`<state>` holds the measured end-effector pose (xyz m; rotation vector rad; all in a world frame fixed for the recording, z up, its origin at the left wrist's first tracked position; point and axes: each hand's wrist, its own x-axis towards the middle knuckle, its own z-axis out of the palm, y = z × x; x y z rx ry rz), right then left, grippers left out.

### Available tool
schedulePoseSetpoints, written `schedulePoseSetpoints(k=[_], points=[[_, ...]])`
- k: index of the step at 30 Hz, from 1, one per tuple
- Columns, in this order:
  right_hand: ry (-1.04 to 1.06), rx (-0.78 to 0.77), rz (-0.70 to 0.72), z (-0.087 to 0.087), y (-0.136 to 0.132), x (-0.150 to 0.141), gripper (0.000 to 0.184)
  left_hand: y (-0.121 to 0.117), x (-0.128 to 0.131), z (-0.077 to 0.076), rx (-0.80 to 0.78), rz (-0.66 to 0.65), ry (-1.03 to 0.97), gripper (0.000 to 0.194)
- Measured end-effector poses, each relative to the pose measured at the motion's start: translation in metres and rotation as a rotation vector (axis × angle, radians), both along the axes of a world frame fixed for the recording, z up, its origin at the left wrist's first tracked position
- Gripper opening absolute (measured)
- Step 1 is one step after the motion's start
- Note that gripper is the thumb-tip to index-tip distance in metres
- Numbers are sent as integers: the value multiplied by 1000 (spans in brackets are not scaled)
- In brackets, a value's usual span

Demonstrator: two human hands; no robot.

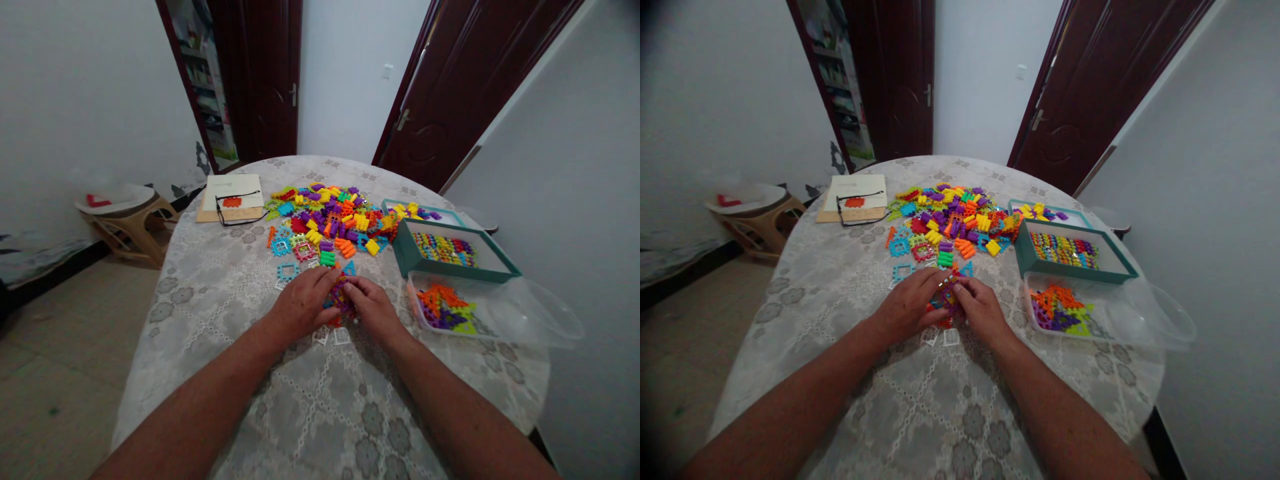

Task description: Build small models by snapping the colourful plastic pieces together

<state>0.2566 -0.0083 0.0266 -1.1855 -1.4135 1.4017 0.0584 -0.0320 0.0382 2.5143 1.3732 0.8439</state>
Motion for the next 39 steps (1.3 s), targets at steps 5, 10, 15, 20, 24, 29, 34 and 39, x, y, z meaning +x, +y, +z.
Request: schedulePoseSetpoints(k=[5, 10, 15, 20, 24, 29, 34, 39], points=[[48, 61, -190, -1, 12, 12, 33, 13, -8, -5, 58, 124, 42, 56], [-79, 169, -270, 11, 18, 22, 31, 30, -9, -12, -79, 219, 161, 48], [-124, 209, -251, 12, 19, 25, 30, 34, -10, -14, -84, 241, 95, 57], [-155, 242, -146, 3, 12, 19, 33, 31, -11, -9, -73, 225, -54, 33], [-118, 267, -48, 2, 1, 13, 38, 22, -8, 3, -172, 92, -237, 27], [-153, 309, -30, 4, -3, 11, 32, 13, -7, 9, -256, -15, -310, 33], [-192, 339, -112, 2, 4, 14, 29, 25, -20, -6, -22, 173, -120, 36], [-243, 333, -147, 1, 8, 16, 32, 39, -24, -15, -40, 239, 135, 49]])
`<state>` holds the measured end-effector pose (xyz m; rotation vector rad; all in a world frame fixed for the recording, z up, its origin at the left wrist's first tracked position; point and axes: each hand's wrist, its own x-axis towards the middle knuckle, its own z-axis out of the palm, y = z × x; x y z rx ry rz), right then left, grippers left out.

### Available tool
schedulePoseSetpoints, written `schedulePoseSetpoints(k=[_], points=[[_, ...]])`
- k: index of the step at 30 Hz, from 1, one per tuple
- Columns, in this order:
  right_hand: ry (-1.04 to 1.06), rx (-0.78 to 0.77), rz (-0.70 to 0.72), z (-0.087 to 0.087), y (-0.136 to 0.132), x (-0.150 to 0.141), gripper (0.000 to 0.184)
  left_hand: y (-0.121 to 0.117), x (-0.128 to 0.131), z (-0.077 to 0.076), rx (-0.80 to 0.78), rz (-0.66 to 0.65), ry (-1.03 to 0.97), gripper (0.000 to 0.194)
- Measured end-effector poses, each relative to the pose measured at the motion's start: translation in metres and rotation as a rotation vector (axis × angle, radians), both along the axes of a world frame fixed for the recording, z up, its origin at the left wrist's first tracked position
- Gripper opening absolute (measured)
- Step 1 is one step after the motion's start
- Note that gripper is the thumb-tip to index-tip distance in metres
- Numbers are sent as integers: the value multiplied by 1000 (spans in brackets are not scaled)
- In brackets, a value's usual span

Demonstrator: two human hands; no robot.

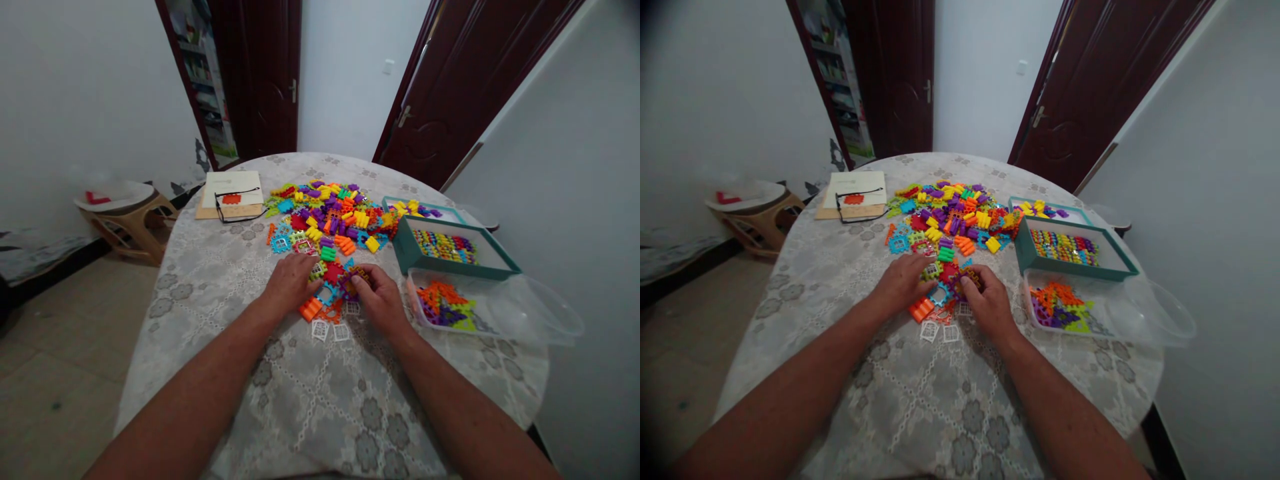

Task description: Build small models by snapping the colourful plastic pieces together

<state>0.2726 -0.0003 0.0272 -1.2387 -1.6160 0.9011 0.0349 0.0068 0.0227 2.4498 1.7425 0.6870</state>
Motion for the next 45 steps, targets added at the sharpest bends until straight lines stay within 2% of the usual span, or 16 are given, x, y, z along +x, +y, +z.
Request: schedulePoseSetpoints(k=[7, 12, 16, 20, 22, 24, 28, 34, 38, 41, 43, 45], points=[[-10, -20, -15, -2, 3, 0, 30, 2, 4, 5, -38, 7, 112, 19], [46, -51, 19, -8, 6, 0, 32, -2, 1, 9, -70, 88, 134, 27], [118, -73, 90, -9, 5, -2, 30, -4, -3, 10, -32, 151, 111, 30], [218, -97, 151, -8, 1, -7, 31, -9, 1, 17, 52, 163, -145, 35], [247, -94, 155, -8, -1, -11, 31, -15, 6, 22, 20, 150, -321, 36], [251, -78, 145, -9, -2, -15, 31, -21, 11, 28, -75, 128, -459, 34], [307, -98, 164, -11, 2, -19, 32, -27, 12, 35, -282, 76, -606, 33], [431, -185, 196, -9, 6, -21, 38, -25, 10, 32, -514, -8, -765, 41], [513, -338, 250, -4, 7, -20, 45, -25, 11, 29, -565, -83, -735, 41], [475, -451, 271, 8, 9, -13, 36, -25, 11, 29, -561, -110, -680, 43], [382, -409, 238, 23, 12, -1, 30, -26, 9, 31, -568, -105, -675, 46], [209, -256, 148, 43, 20, 19, 26, -28, 6, 32, -565, -95, -688, 49]])
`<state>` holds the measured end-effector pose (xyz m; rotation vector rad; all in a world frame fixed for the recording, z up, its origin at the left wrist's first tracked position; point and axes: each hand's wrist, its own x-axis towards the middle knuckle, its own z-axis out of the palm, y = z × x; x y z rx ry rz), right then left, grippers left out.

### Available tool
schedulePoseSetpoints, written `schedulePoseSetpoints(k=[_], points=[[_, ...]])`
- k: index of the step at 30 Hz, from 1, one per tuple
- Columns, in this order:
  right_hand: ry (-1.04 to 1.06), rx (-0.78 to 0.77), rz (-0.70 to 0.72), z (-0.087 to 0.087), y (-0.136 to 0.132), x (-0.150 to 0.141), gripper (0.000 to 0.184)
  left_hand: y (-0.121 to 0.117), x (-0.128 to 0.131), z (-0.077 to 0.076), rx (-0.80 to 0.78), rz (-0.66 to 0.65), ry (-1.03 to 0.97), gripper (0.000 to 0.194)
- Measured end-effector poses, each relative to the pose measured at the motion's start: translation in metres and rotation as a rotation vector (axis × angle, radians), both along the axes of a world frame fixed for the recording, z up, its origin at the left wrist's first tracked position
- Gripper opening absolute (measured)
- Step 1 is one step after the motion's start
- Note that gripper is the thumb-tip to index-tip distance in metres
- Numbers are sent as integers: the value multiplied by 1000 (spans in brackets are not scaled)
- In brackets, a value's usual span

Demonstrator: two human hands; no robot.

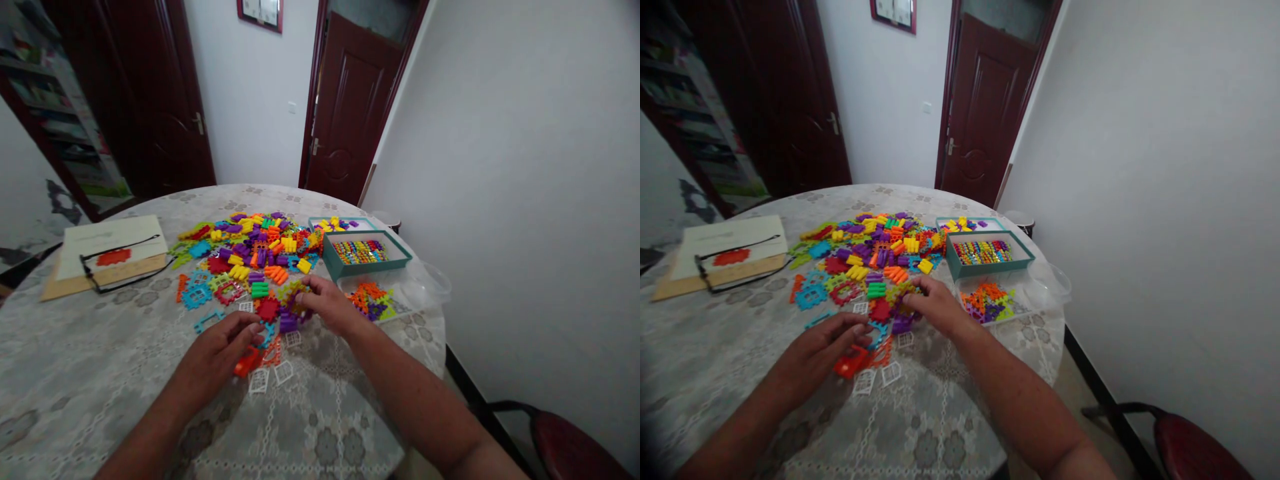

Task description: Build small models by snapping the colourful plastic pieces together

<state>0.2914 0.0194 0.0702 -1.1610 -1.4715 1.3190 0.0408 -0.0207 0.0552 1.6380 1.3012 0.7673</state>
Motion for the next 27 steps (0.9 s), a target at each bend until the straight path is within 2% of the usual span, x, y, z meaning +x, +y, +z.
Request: schedulePoseSetpoints(k=[2, 4, 6, 8, 11, 14, 18, 23, 25, 27], points=[[-273, 231, -153, 23, 13, 29, 24, -1, -4, 2, 23, 17, 18, 51], [-614, 473, -366, 43, 33, 67, 24, -2, -8, 4, 69, 43, 71, 52], [-898, 542, -495, 59, 59, 109, 26, -2, -12, 7, 127, 65, 138, 51], [-1144, 459, -580, 67, 86, 152, 30, -2, -16, 9, 166, 81, 187, 49], [-1435, 196, -631, 69, 119, 206, 39, -1, -21, 11, 179, 120, 237, 49], [-1511, 71, -631, 63, 134, 240, 44, 1, -25, 10, 200, 161, 262, 47], [-1565, -11, -624, 49, 136, 257, 42, 3, -28, 7, 215, 167, 270, 46], [-1626, -33, -616, 39, 132, 253, 46, 2, -27, 6, 173, 147, 272, 43], [-1640, 17, -633, 42, 131, 244, 47, 1, -26, 6, 198, 158, 254, 40], [-1625, 148, -664, 47, 128, 227, 44, 1, -26, 7, 224, 185, 253, 37]])
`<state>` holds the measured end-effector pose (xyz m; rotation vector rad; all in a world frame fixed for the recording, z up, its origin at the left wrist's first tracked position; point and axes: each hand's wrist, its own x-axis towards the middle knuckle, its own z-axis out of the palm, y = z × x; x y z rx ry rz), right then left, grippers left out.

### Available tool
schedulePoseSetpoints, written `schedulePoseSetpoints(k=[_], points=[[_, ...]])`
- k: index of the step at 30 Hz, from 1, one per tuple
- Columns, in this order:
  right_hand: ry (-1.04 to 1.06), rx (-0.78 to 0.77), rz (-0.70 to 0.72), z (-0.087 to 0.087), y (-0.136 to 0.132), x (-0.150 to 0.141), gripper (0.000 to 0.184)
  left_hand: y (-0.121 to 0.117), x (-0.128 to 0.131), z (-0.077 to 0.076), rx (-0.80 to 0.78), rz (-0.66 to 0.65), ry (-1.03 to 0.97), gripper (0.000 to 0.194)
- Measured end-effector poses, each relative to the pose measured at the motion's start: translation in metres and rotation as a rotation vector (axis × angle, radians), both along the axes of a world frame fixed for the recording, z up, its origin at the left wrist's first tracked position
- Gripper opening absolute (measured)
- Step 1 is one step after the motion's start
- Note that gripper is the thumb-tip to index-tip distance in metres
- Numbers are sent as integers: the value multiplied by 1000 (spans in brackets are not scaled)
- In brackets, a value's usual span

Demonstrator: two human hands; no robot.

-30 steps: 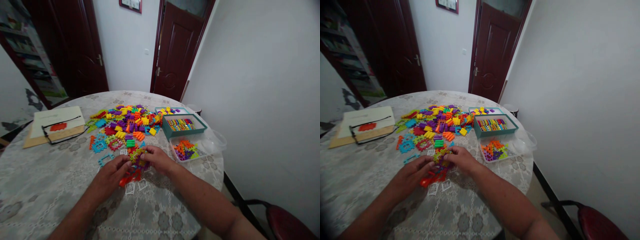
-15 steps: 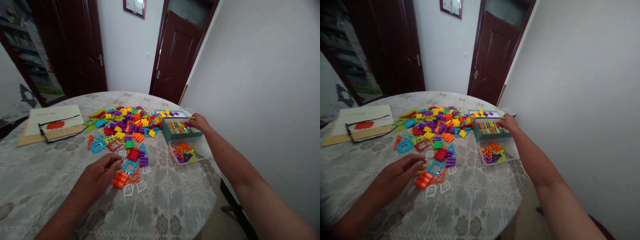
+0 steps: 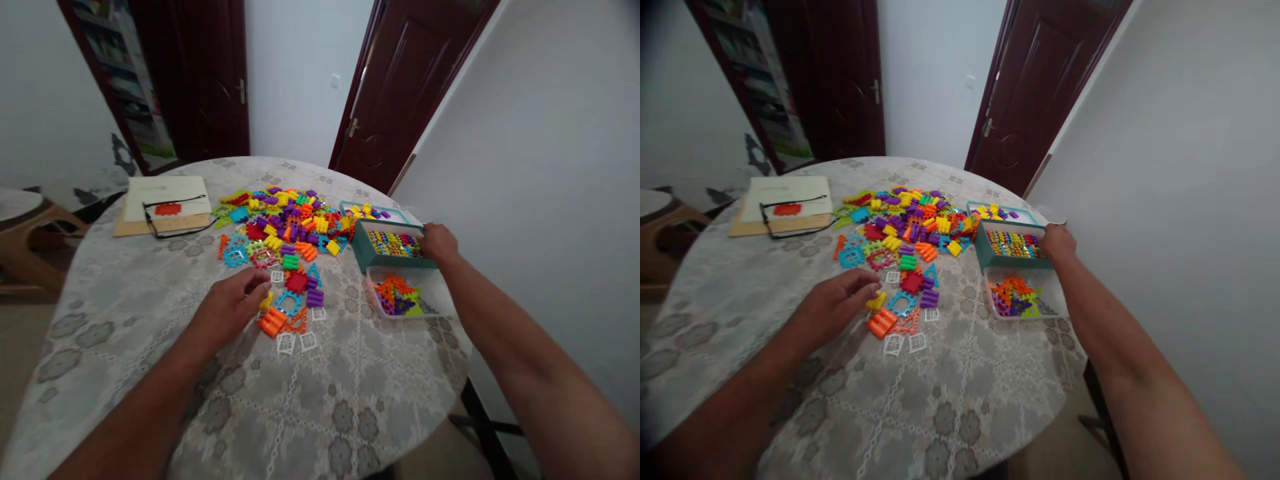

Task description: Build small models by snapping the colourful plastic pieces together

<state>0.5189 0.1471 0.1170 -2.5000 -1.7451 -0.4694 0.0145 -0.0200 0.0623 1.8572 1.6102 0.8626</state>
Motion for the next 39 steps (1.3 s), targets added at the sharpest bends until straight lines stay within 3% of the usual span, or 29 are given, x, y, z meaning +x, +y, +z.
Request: schedulePoseSetpoints(k=[3, 5, 9, 11, 14, 17, 25, 34, 39], points=[[55, 163, 250, 8, -21, -46, 38, 2, 0, 0, 26, 17, 25, 30], [199, 172, 489, 8, -47, -88, 33, 3, 0, -1, 34, 14, 47, 29], [447, -151, 892, -14, -109, -177, 30, 1, 0, -7, 64, -105, 147, 36], [451, -227, 929, -31, -131, -212, 40, -2, 1, -10, 115, -212, 246, 46], [415, -296, 858, -52, -145, -244, 61, -8, 2, -16, 171, -307, 421, 68], [418, -328, 793, -63, -144, -254, 66, -11, 2, -19, 168, -314, 519, 75], [523, -276, 821, -77, -140, -249, 41, -3, -6, -16, 138, -249, 502, 32], [228, -208, 718, -77, -145, -256, 23, 1, -10, -20, 112, -133, 535, 35], [199, -213, 743, -88, -137, -253, 22, 3, -18, -20, 72, -105, 563, 35]])
